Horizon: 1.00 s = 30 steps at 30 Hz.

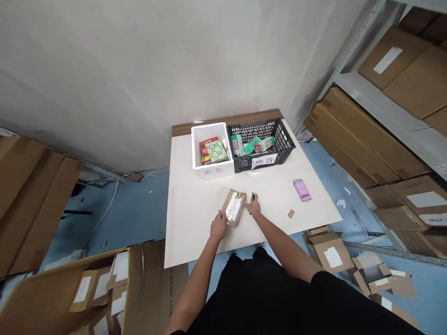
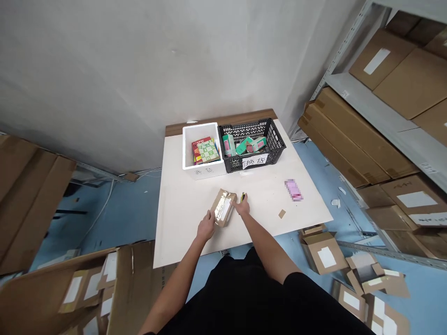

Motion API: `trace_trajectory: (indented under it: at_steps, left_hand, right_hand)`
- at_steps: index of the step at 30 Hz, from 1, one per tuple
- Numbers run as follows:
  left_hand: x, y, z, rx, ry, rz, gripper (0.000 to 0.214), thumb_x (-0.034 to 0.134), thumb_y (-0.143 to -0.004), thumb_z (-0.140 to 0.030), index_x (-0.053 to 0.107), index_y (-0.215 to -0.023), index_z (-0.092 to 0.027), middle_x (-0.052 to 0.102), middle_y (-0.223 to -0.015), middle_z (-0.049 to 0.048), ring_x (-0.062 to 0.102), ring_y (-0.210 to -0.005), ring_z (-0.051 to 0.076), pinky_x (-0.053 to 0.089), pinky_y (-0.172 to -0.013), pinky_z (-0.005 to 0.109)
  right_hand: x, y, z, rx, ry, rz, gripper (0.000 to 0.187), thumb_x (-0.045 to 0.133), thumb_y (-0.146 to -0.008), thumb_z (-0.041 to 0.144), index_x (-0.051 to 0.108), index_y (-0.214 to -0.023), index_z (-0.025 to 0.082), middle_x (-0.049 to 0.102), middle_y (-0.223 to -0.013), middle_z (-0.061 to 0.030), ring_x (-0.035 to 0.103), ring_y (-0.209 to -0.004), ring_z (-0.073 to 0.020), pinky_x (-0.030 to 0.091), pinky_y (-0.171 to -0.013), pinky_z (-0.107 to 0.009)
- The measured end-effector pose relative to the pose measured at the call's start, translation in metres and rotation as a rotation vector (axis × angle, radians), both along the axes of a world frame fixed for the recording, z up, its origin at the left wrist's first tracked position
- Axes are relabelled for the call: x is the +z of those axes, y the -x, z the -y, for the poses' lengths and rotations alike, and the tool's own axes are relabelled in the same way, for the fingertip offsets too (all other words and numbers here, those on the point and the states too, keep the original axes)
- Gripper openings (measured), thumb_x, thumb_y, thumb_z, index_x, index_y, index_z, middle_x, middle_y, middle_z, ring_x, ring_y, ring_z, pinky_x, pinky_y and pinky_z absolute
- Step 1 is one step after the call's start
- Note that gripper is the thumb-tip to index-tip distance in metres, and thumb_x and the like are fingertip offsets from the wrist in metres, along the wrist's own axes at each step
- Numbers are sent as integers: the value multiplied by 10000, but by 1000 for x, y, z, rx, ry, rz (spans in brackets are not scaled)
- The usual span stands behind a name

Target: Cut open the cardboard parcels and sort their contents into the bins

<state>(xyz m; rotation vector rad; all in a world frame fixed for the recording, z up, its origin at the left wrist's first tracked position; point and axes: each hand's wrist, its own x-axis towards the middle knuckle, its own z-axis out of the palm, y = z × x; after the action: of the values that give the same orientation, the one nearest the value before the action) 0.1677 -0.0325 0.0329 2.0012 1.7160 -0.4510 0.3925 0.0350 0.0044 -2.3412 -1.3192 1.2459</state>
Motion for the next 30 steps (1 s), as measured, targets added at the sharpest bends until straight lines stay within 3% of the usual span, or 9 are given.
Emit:
trace_trajectory:
  at_steps: [4, 7, 12, 16, 19, 22, 24, 27, 30]
  left_hand:
    - [5, -1, 8, -139, 128, 57, 644, 457, -933, -186, 477, -1567, -297, 551, -1570, 117, 688, -1202, 308, 541, -993, 436]
    - [13, -1, -5, -153, 28, 108, 637, 430, -954, -172, 480, -1564, -347, 618, -1504, 59, 628, -1295, 282, 519, -1060, 431]
    - [14, -17, -50, -381, -110, 96, 870, 654, -846, -134, 343, -1639, -310, 248, -1756, 88, 211, -1614, 328, 383, -1204, 507]
    - [0, -28, -66, -387, -59, 48, 860, 640, -862, -102, 350, -1636, -338, 210, -1766, 97, 150, -1624, 361, 352, -1193, 576]
    - [-9, -27, -52, -307, -102, 25, 792, 603, -909, -155, 344, -1648, -277, 276, -1731, 167, 279, -1563, 398, 424, -1108, 555]
    - [-13, -27, -25, -173, -161, -28, 748, 635, -929, -294, 393, -1623, -157, 484, -1554, 273, 460, -1400, 445, 431, -1068, 581]
    - [-16, -29, -8, -102, -205, -18, 708, 626, -939, -352, 443, -1591, -146, 564, -1453, 266, 495, -1348, 438, 428, -1069, 583]
    - [-25, -32, 8, -39, -269, 55, 660, 571, -970, -355, 436, -1601, -216, 493, -1563, 214, 420, -1437, 418, 418, -1110, 567]
    - [-40, -32, 14, -52, -261, 154, 651, 489, -1005, -314, 366, -1645, -306, 352, -1706, 118, 257, -1573, 391, 329, -1206, 578]
  right_hand:
    - [11, 4, -41, 19, -24, 1, 1080, 676, -913, 583, 54, -1690, 163, 645, -1430, -197, 672, -1250, -319, 545, -971, -381]
    - [22, -6, -43, 65, -133, -2, 984, 643, -960, 518, 82, -1693, 174, 683, -1384, -172, 678, -1229, -322, 527, -983, -374]
    - [22, -26, 20, 82, -161, -26, 972, 629, -966, 560, 101, -1697, 195, 639, -1459, -155, 668, -1248, -322, 519, -981, -368]
    - [10, -22, 67, 176, 24, -52, 998, 685, -934, 555, 147, -1698, 204, 668, -1417, -157, 681, -1226, -330, 517, -955, -375]
    - [10, -20, 58, 183, 30, 28, 997, 728, -915, 519, 179, -1693, 222, 693, -1370, -152, 684, -1214, -323, 517, -929, -364]
    - [22, -19, 20, 161, 1, 112, 969, 725, -931, 448, 173, -1694, 215, 718, -1311, -150, 691, -1185, -317, 516, -905, -355]
    - [33, -19, -4, 153, -27, 132, 899, 668, -974, 401, 166, -1695, 207, 728, -1284, -146, 697, -1166, -307, 512, -903, -349]
    - [46, -26, -16, 179, -105, 116, 763, 531, -1041, 331, 158, -1695, 209, 738, -1252, -127, 708, -1128, -286, 507, -902, -339]
    - [53, -42, 5, 260, -163, 102, 661, 438, -1052, 235, 223, -1677, 239, 747, -1215, -103, 722, -1061, -263, 505, -878, -325]
